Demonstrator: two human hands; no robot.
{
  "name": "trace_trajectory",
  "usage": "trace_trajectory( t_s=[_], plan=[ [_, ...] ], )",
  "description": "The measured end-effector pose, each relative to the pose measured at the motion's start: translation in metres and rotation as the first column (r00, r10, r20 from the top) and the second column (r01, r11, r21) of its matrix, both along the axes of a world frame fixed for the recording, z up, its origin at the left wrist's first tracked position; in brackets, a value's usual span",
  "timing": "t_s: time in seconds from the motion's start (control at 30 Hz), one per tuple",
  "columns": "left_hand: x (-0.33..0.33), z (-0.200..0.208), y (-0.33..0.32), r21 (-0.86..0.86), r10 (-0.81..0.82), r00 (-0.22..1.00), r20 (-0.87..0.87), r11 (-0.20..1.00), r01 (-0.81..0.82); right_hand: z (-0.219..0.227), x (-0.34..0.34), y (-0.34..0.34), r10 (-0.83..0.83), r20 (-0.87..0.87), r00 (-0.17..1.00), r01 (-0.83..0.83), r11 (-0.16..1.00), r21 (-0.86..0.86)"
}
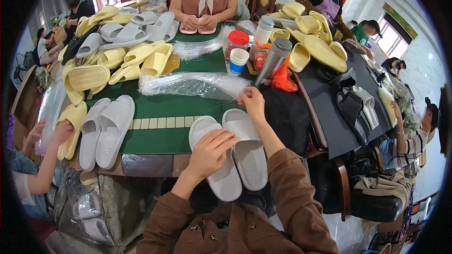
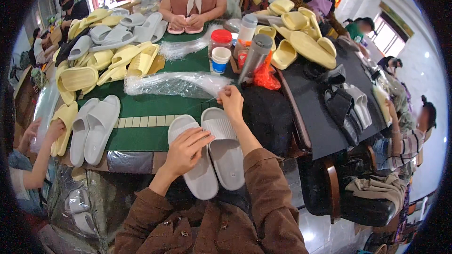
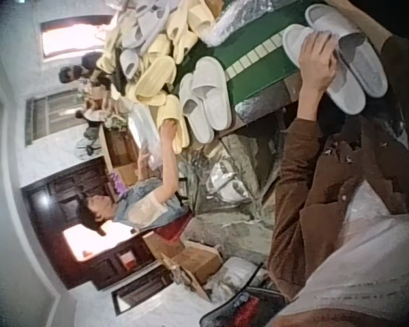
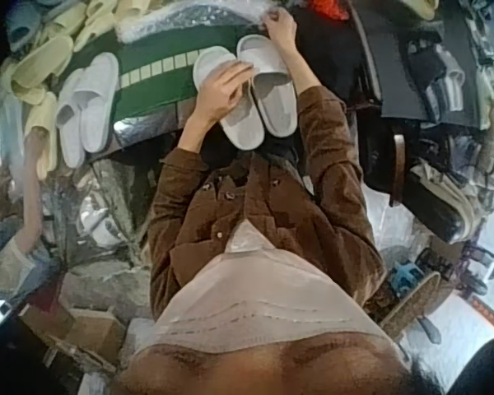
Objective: The person assembles pairs of plastic slippers by inserting a thin white tie into the straps of each slipper to secure them together. They handle multiple pairs of slippers in various colors, picking them up from a pile, performing the insertion, and placing the finished pairs on the table.
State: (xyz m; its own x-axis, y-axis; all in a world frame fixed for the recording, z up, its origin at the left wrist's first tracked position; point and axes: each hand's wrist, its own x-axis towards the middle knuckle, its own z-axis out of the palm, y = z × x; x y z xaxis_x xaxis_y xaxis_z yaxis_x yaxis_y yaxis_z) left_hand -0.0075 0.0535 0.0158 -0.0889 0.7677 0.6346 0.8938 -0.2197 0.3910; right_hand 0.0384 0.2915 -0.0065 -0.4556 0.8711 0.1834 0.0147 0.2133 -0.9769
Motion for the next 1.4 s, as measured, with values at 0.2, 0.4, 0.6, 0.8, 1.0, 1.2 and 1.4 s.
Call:
trace_trajectory(
  t_s=[0.2, 0.4, 0.6, 0.8, 1.0, 1.2, 1.4],
  plan=[
    [0.000, -0.003, 0.004, 0.040, 0.003, 1.000, -0.011, 0.999, -0.002, 0.010, 0.034, -0.013, -0.097, -0.289, 0.952, 0.014, 0.961, -0.276],
    [-0.025, 0.004, 0.008, -0.018, -0.038, 0.992, -0.118, 0.999, 0.036, 0.066, 0.064, -0.072, 0.134, -0.473, 0.871, -0.252, 0.947, -0.196],
    [0.012, 0.022, -0.017, 0.039, -0.056, 0.976, 0.212, 0.998, 0.048, 0.094, 0.101, -0.108, 0.189, -0.460, 0.867, -0.177, 0.982, 0.070],
    [0.037, 0.039, -0.041, 0.178, -0.183, -0.005, 0.983, 0.948, 0.263, 0.099, 0.142, -0.137, 0.559, -0.182, 0.809, -0.544, 0.829, 0.129],
    [0.013, 0.034, -0.069, 0.123, -0.110, -0.135, 0.985, 0.988, 0.095, 0.091, 0.181, -0.119, 0.481, -0.190, 0.856, -0.498, 0.866, -0.051],
    [0.024, 0.032, -0.082, -0.116, 0.127, 0.003, 0.992, 0.892, 0.437, 0.085, 0.179, -0.125, 0.297, -0.250, 0.921, -0.333, 0.936, -0.112],
    [0.063, 0.015, -0.070, -0.080, 0.185, -0.091, 0.979, 0.749, 0.658, 0.066, 0.156, -0.139, 0.478, 0.176, 0.860, -0.474, 0.878, -0.070]
  ],
)
